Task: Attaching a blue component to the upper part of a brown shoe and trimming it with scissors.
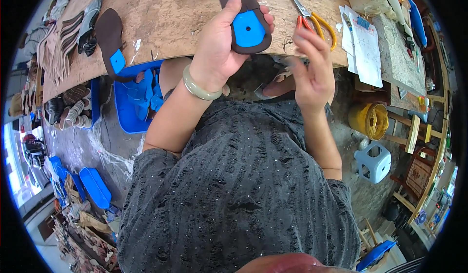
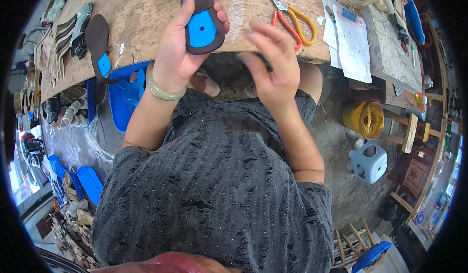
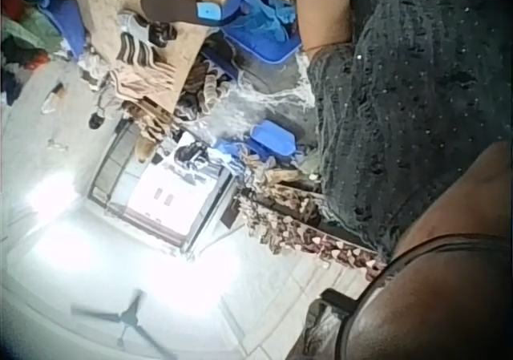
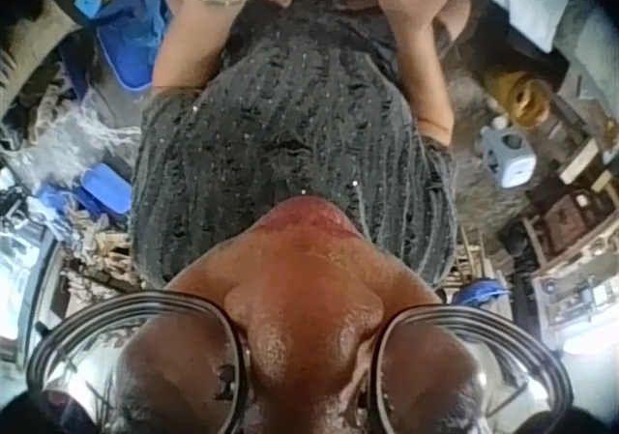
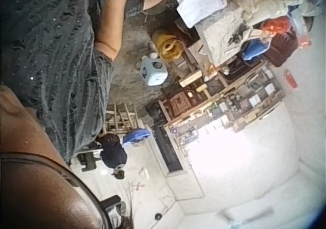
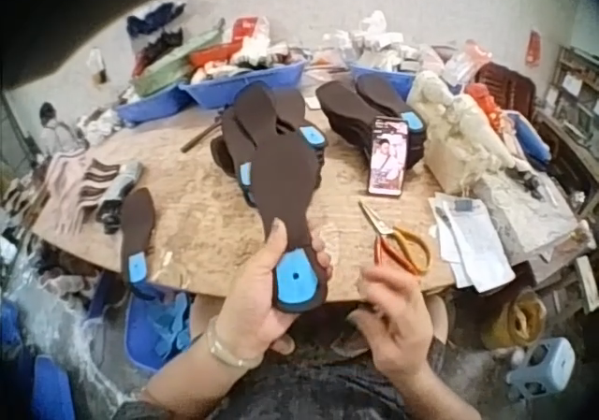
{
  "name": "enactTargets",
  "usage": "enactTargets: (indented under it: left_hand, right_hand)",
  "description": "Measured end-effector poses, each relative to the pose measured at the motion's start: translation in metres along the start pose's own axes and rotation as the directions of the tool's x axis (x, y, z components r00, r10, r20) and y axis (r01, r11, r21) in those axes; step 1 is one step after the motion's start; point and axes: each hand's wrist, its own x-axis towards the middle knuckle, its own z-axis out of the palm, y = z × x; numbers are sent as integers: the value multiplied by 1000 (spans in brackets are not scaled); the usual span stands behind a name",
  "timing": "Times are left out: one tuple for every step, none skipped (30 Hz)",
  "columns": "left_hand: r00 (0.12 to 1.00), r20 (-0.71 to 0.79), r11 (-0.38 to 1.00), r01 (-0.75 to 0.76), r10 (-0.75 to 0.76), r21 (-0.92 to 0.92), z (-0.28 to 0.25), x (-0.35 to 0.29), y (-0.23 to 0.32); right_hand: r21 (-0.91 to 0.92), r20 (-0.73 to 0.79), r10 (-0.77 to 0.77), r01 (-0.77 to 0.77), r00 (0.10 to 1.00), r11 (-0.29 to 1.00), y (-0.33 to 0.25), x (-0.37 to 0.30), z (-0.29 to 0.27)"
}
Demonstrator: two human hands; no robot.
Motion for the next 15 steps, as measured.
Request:
enactTargets:
  left_hand:
    - [997, -22, 994, -70, 72, 84, -1, 0, -3]
    - [989, -36, 976, -137, 145, 169, -2, 0, -5]
    - [990, -36, 978, -125, 133, 168, -1, 1, -8]
    - [984, -32, 961, -163, 175, 224, 1, 2, -12]
    - [974, -28, 937, -207, 224, 282, 2, 3, -15]
    - [975, -29, 938, -203, 219, 282, 3, 1, -18]
    - [973, -49, 936, -204, 227, 289, 6, -1, -19]
    - [970, -69, 933, -205, 235, 295, 8, -2, -19]
    - [970, -70, 934, -203, 233, 294, 9, -3, -20]
    - [965, -58, 921, -225, 256, 319, 10, -4, -20]
    - [959, -45, 906, -247, 279, 343, 10, -5, -19]
    - [959, -47, 906, -248, 280, 343, 10, -4, -20]
    - [951, -40, 889, -272, 308, 369, 9, -2, -23]
    - [942, -31, 869, -296, 334, 396, 9, -2, -25]
    - [943, -33, 871, -293, 332, 395, 7, -1, -27]
  right_hand:
    - [157, -17, 333, -326, 943, 932, -2, -7, 1]
    - [151, -23, 342, -334, 940, 930, -2, -7, 3]
    - [437, 164, 536, -548, 828, 713, -1, -6, 6]
    - [619, 394, 620, -694, 679, 368, -3, -4, 8]
    - [636, 403, 632, -699, 662, 326, -9, -1, 16]
    - [636, 401, 636, -700, 660, 325, -13, 4, 21]
    - [634, 394, 662, -710, 637, 306, -17, 9, 25]
    - [631, 388, 688, -721, 613, 287, -19, 12, 26]
    - [616, 394, 699, -736, 596, 281, -16, 11, 26]
    - [615, 396, 699, -738, 595, 280, -16, 11, 27]
    - [548, 360, 696, -745, 621, 381, -16, 12, 28]
    - [472, 325, 689, -742, 648, 476, -15, 12, 29]
    - [471, 326, 690, -744, 646, 474, -12, 9, 33]
    - [257, 174, 627, -650, 759, 715, -5, 5, 40]
    - [-7, 56, 503, -503, 863, 864, -1, 3, 44]
